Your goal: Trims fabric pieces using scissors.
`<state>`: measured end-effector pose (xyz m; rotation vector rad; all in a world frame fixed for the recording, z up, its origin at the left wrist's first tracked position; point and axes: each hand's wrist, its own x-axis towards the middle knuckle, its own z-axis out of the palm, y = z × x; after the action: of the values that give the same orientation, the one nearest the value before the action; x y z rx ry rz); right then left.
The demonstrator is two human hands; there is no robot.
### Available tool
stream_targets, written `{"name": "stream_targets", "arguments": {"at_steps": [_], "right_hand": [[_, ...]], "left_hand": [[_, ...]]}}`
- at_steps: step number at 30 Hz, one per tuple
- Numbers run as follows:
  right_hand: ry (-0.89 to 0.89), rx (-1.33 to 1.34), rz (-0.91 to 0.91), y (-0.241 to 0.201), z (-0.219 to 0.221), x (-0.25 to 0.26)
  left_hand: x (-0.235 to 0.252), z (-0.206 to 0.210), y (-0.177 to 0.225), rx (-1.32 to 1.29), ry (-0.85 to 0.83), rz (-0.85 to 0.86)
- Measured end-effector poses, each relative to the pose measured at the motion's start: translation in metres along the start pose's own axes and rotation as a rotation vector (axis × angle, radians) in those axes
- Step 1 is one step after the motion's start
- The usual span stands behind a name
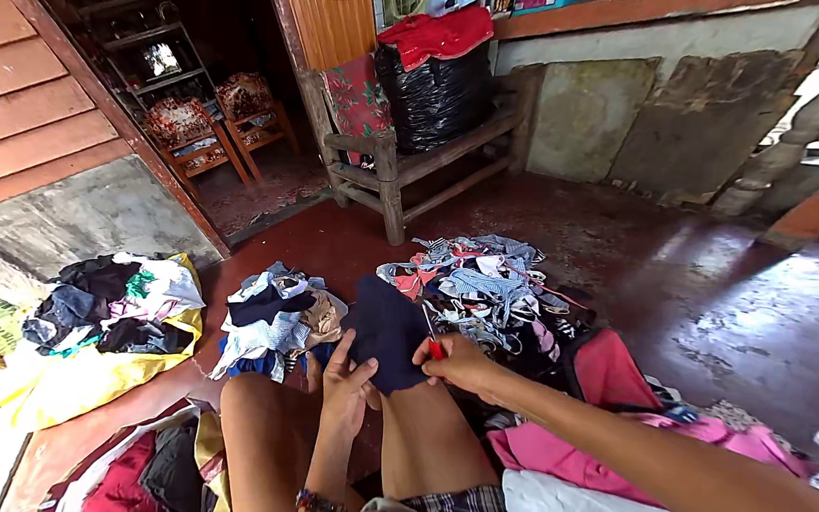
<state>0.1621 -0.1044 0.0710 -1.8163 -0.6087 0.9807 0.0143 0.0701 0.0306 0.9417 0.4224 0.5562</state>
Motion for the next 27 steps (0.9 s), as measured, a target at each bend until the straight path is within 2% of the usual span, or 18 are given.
{"name": "stream_targets", "arguments": {"at_steps": [4, 10, 12, 18, 21, 27], "right_hand": [[-0.175, -0.307, 0.043, 0.02, 0.007, -0.013], [-0.282, -0.506, 0.027, -0.004, -0.002, -0.014], [-0.319, -0.473, 0.025, -0.011, -0.001, -0.021], [-0.552, -0.055, 0.113, -0.003, 0.007, -0.05], [-0.594, -0.038, 0.181, 0.016, 0.01, -0.058], [-0.691, -0.065, 0.297, 0.038, 0.012, -0.061]], "left_hand": [[-0.026, -0.028, -0.031, -0.038, -0.077, -0.066], [-0.03, -0.04, -0.037, 0.097, -0.093, -0.044], [-0.03, -0.041, -0.038, 0.128, -0.084, -0.048], [-0.035, -0.032, -0.047, 0.257, -0.033, 0.018], [-0.036, -0.03, -0.049, 0.335, -0.059, 0.04], [-0.042, -0.028, -0.045, 0.323, -0.164, -0.05]]}}
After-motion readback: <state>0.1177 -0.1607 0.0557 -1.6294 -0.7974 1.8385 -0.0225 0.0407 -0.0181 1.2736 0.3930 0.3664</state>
